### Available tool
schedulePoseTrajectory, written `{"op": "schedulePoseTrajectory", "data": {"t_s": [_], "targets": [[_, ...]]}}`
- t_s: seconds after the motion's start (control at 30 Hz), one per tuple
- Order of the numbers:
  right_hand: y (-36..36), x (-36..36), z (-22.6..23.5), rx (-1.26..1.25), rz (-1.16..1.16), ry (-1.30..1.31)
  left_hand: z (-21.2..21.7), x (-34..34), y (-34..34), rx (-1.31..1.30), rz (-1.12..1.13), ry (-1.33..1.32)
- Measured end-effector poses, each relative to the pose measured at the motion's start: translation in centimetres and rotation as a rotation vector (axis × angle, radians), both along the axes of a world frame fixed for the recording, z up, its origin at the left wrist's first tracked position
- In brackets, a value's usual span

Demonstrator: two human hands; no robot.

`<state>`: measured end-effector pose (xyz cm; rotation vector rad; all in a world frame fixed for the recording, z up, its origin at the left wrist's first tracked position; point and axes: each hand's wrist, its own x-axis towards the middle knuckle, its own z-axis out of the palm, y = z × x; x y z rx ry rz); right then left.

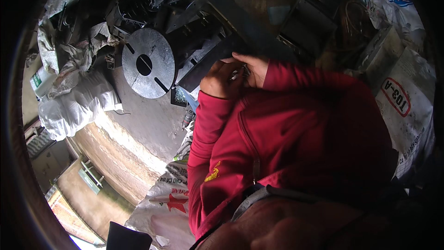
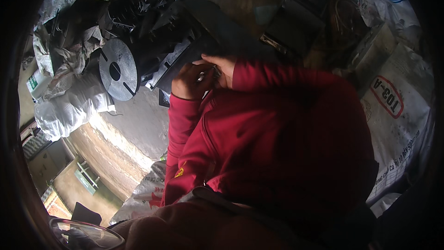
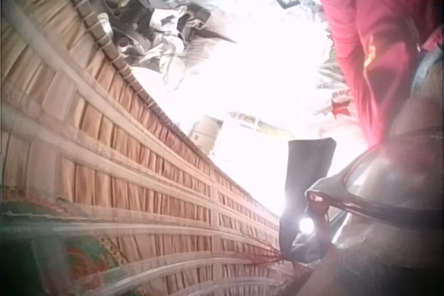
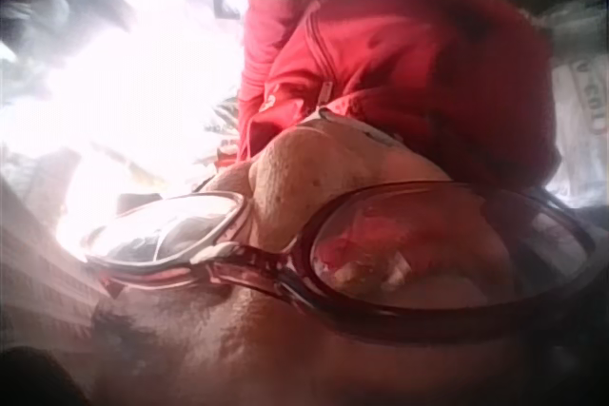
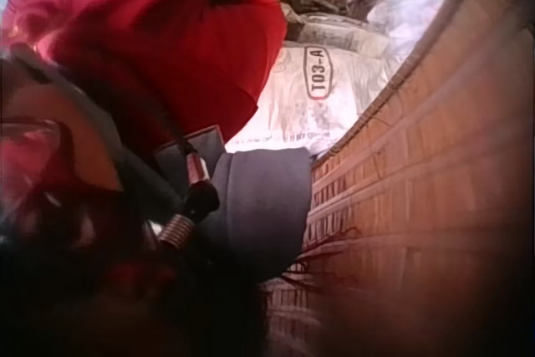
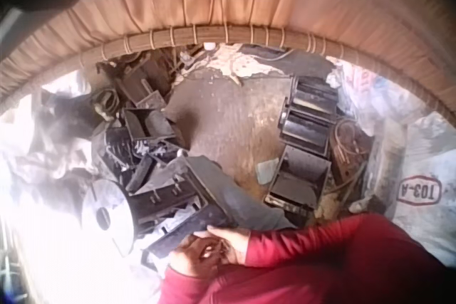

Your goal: The person assembles a metal component by attaching a circular metal piece to a rectangular base using a wrench to tighten bolts. The person handles the metal parts and uses a wrench to secure them together.

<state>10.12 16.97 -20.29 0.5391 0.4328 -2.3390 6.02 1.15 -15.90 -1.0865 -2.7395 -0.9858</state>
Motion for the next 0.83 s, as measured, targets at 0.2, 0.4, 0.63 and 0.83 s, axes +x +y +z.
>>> {"op": "schedulePoseTrajectory", "data": {"t_s": [0.2,0.4,0.63,0.83], "targets": [[1.1,0.1,1.4,0.417,-0.028,0.230,1.1,-0.6,-0.8,0.086,0.149,-0.004],[1.5,-0.3,0.8,0.596,-0.048,0.305,1.5,0.5,0.1,0.134,0.242,0.001],[1.6,-2.2,0.5,0.439,-0.148,0.021,0.8,-0.4,-1.6,0.273,0.266,-0.093],[1.7,-3.5,-0.2,0.345,-0.201,0.008,-1.2,0.2,-2.5,0.308,0.287,-0.199]]}}
